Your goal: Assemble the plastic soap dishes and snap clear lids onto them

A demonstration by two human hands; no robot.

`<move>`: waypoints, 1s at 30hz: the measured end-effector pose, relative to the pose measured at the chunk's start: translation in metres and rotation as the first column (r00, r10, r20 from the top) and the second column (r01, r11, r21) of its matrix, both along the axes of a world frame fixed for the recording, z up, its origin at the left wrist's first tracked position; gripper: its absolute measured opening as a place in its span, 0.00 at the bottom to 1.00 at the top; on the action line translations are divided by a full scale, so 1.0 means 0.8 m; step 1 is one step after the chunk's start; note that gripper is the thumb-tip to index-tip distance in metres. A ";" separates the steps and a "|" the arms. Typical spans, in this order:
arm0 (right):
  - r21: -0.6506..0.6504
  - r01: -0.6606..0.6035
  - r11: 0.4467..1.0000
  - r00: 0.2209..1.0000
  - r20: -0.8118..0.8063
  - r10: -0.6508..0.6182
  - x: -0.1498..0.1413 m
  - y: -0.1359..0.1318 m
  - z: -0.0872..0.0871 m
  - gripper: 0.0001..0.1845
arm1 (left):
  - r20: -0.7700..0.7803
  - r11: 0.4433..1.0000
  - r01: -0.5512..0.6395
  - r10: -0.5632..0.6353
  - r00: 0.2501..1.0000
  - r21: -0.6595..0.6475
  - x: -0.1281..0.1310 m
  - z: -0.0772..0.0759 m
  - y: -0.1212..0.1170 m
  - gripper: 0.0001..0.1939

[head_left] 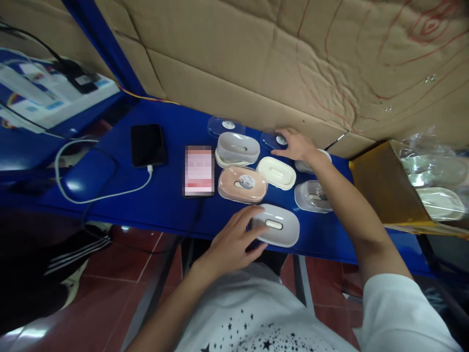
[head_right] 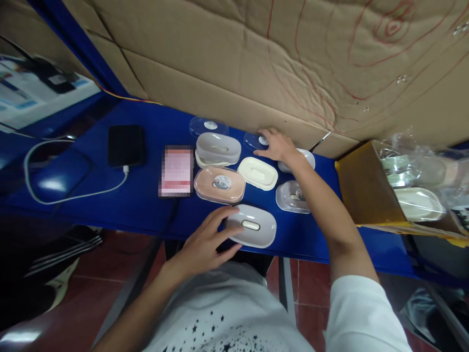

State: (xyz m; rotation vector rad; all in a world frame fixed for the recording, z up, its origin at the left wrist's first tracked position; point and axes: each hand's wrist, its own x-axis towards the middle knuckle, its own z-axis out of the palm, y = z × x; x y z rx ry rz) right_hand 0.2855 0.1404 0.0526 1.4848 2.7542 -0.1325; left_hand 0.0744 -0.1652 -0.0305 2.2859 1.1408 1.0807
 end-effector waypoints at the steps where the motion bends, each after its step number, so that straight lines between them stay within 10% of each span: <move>1: 0.056 -0.006 0.998 0.999 -0.035 0.008 0.005 -0.016 0.009 0.46 | -0.001 1.000 -0.002 0.002 1.000 -0.017 0.000 0.000 0.000 0.15; 6: 0.237 -0.088 0.967 0.938 -0.308 0.161 0.058 -0.163 0.029 0.45 | 0.007 0.984 -0.014 0.015 1.000 -0.179 0.000 -0.002 0.002 0.31; 13: 0.026 -0.170 0.985 0.930 -0.326 0.169 0.100 -0.344 -0.050 0.50 | 0.080 0.957 0.027 -0.004 0.997 -0.289 -0.001 -0.006 0.011 0.54; 30: 0.089 -0.255 0.963 0.933 -0.239 0.270 0.075 -0.340 -0.047 0.51 | 0.097 0.930 0.077 -0.044 0.994 -0.359 -0.012 0.003 0.019 0.60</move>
